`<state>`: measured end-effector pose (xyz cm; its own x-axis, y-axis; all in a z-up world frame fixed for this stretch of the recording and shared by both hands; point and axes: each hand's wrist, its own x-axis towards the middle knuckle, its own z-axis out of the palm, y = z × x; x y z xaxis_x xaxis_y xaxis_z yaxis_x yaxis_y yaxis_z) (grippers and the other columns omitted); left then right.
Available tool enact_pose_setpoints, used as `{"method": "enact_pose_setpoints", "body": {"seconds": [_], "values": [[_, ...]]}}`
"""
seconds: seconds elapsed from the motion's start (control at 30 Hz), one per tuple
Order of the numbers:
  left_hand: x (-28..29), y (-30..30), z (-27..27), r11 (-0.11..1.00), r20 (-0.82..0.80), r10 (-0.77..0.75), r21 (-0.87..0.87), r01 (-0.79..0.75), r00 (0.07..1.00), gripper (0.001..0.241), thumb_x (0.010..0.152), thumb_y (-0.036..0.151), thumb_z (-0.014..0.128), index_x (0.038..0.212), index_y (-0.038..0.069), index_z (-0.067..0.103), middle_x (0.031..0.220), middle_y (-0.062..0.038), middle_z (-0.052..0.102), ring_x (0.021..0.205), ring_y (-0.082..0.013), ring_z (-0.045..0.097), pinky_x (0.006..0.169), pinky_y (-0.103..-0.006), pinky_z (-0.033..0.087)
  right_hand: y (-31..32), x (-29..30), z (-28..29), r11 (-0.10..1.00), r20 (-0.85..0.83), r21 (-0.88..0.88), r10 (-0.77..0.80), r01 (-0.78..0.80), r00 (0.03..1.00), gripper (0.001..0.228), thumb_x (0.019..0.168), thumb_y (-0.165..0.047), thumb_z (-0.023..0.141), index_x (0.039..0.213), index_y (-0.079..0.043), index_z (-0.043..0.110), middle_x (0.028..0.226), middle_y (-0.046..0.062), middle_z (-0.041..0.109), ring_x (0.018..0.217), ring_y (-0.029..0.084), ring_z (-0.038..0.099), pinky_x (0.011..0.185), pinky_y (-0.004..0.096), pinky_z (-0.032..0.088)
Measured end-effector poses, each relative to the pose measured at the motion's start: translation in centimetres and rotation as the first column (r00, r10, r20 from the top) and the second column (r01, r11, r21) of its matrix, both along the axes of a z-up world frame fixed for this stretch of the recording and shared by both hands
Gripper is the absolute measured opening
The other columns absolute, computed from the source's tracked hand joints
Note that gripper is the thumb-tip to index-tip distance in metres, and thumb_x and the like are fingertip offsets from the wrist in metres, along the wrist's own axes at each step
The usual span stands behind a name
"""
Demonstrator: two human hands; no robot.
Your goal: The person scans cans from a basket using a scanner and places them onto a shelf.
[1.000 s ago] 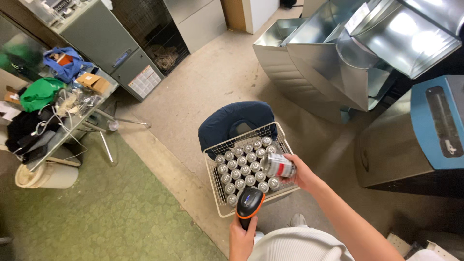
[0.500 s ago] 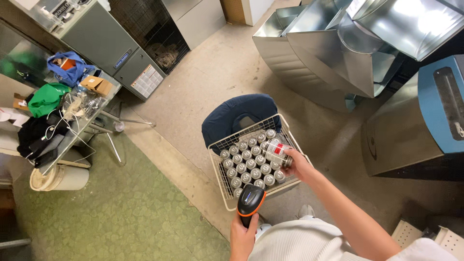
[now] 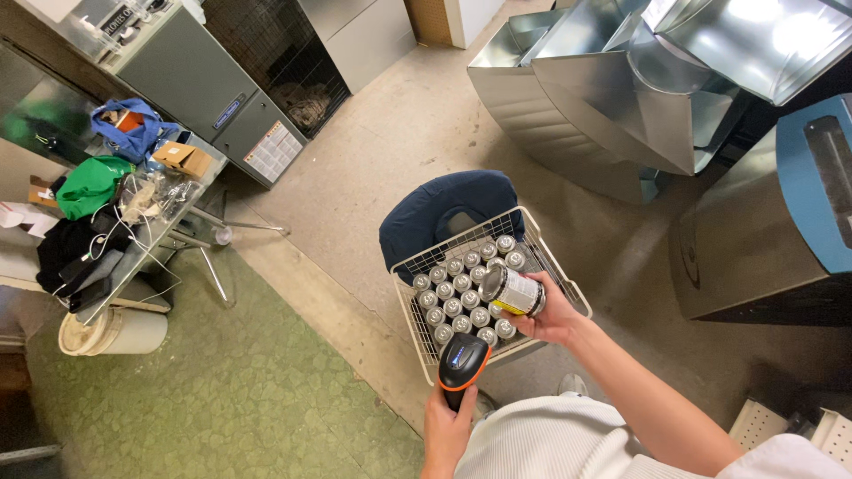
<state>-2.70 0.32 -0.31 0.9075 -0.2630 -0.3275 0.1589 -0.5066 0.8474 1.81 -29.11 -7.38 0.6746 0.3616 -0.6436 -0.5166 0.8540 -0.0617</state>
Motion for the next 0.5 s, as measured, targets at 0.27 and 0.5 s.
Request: {"method": "enact_pose_setpoints", "body": {"seconds": [0.27,0.5], "values": [[1.3,1.1,1.4,0.999,0.003,-0.016,-0.046,0.016,1.0,0.032,0.09,0.037,0.07,0.112,0.014,0.071,0.055,-0.003,0.061,0.048,-0.0155,0.057,0.055,-0.033,0.048,2.3,2.4,3.5,0.904,-0.064,-0.424,0.03,-0.055,0.998,0.047,0.101,-0.043,0.046,0.129,-0.006,0.053,0.113,0.017,0.063,0.096,0.026,0.066,0.07,0.032,0.058],[2.8,3.7,-1.2,0.999,0.109,-0.009,-0.045,0.014,0.994,0.037,0.087,0.039,0.072,0.115,0.014,0.072,0.068,-0.003,0.068,0.064,-0.0156,0.057,0.064,-0.0339,0.05,2.9,2.9,-0.4,0.908,0.026,-0.381,0.196,-0.172,0.98,0.057,0.091,-0.052,0.055,0.13,-0.012,0.054,0.12,0.02,0.068,0.1,0.033,0.07,0.071,0.034,0.06]]}}
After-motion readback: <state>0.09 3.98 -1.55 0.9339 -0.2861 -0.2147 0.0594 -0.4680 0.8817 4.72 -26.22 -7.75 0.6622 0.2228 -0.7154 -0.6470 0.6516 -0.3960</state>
